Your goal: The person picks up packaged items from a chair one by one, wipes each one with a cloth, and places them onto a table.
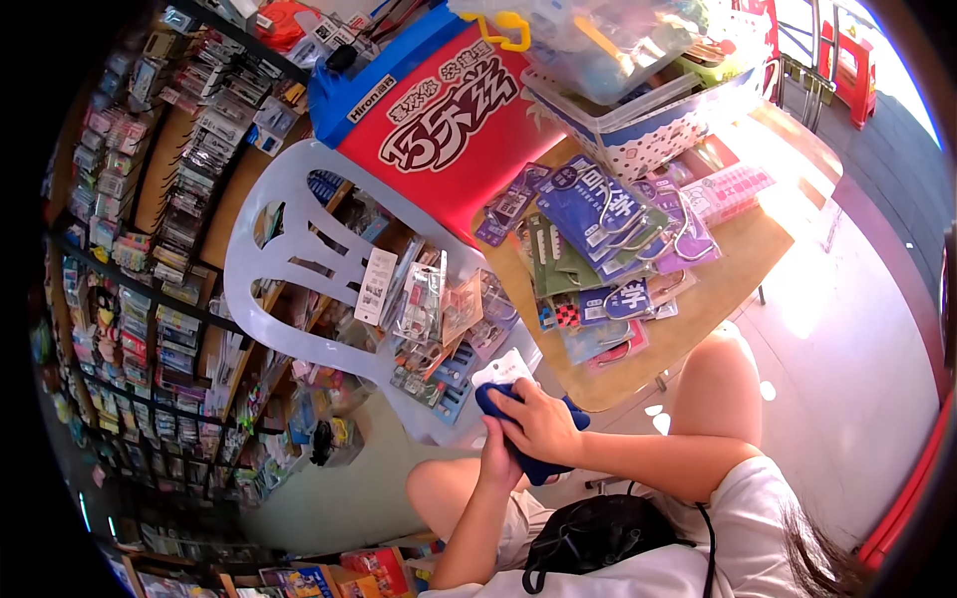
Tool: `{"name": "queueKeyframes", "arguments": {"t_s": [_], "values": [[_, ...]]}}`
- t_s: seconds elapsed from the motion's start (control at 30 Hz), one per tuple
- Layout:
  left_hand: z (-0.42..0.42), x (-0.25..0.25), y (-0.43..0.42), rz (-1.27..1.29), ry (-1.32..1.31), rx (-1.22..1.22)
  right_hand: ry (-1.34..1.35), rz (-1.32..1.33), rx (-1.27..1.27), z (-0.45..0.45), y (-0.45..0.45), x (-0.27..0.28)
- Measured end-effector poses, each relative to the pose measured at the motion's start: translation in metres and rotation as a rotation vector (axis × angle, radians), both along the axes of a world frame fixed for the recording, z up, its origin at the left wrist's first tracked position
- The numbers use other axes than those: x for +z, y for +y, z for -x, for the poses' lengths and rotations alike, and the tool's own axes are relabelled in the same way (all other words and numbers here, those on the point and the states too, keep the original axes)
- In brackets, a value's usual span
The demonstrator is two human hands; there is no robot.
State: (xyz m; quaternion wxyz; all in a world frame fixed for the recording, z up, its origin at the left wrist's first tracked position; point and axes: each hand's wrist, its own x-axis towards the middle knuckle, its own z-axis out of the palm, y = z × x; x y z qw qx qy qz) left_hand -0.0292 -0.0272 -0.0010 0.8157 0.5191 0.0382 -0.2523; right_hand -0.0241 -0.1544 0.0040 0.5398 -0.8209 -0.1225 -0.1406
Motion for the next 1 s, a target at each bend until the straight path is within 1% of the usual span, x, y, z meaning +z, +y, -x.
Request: {"name": "queueKeyframes", "arguments": {"t_s": [0.03,0.07,0.17,0.2,0.27,0.3,0.33,0.37,0.4,0.43,0.47,0.5,0.53,0.57,0.6,0.63,0.67,0.7,0.73,0.77,0.8,0.83,0.87,0.9,0.93,1.0], "values": [[0.004,-0.005,0.001,-0.02,0.027,0.046,0.072,-0.037,-0.015,-0.003,-0.003,0.005],[0.008,-0.01,0.004,-0.041,0.054,0.092,0.058,-0.085,-0.032,-0.008,-0.004,0.002],[0.019,-0.032,0.023,-0.27,-0.062,0.078,0.047,-0.253,-0.061,-0.029,0.001,-0.024],[0.023,-0.031,0.029,-0.228,-0.042,0.09,0.052,-0.343,-0.102,-0.035,0.008,-0.035],[0.029,-0.024,0.042,-0.146,-0.006,0.119,0.18,-0.344,-0.046,-0.043,0.011,-0.055],[0.031,-0.016,0.044,-0.137,0.017,0.181,0.359,-0.405,-0.016,-0.045,0.01,-0.055],[0.031,-0.007,0.045,-0.069,0.015,0.194,0.538,-0.461,0.014,-0.046,0.009,-0.054],[0.032,0.003,0.045,-0.001,0.012,0.206,0.618,-0.372,0.065,-0.05,0.012,-0.067],[0.031,0.012,0.044,0.067,0.01,0.218,0.717,-0.539,0.103,-0.047,0.012,-0.062],[0.03,0.01,0.047,-0.016,0.012,0.272,0.818,-0.705,0.144,-0.042,0.01,-0.052],[0.027,0.006,0.047,-0.257,-0.016,0.234,0.917,-0.868,0.186,-0.04,0.008,-0.044],[0.023,0.002,0.044,-0.497,-0.043,0.191,0.975,-0.984,0.289,-0.039,0.008,-0.04],[0.019,-0.006,0.04,-0.736,-0.068,0.142,0.959,-1.006,0.325,-0.036,0.006,-0.031],[0.023,-0.026,0.041,-0.699,-0.266,0.179,0.943,-1.031,0.355,-0.03,0.003,-0.02],[0.024,-0.023,0.029,-0.552,-0.256,0.196,0.924,-1.059,0.379,-0.028,0.0,-0.013],[0.025,-0.011,0.012,-0.404,-0.242,0.209,0.855,-0.994,0.364,-0.026,0.004,-0.015],[0.027,-0.001,-0.002,-0.257,-0.224,0.223,0.626,-0.754,0.258,-0.021,0.007,-0.022],[0.028,0.005,-0.01,-0.11,-0.127,0.225,0.402,-0.511,0.158,-0.017,0.008,-0.022],[0.024,0.008,-0.013,-0.071,-0.073,0.258,0.178,-0.267,0.063,-0.015,0.009,-0.021],[0.019,0.012,-0.013,-0.033,-0.021,0.291,0.137,-0.199,0.095,-0.006,0.008,-0.019],[0.015,0.016,-0.011,0.005,0.03,0.322,0.049,-0.071,0.175,0.001,0.005,-0.011],[0.006,0.016,-0.001,0.043,0.066,0.326,-0.053,-0.071,0.217,0.008,0.006,-0.008],[0.003,0.02,0.008,0.108,-0.051,0.242,-0.153,-0.07,0.258,0.013,0.008,-0.007],[0.002,0.019,0.007,0.167,-0.034,0.219,-0.184,-0.06,0.237,0.011,0.009,-0.009],[0.002,0.018,0.007,0.224,-0.016,0.199,-0.145,-0.045,0.174,0.01,0.01,-0.01],[0.005,0.012,-0.003,0.061,-0.021,0.283,-0.071,-0.013,0.05,0.004,0.007,-0.008]]}}
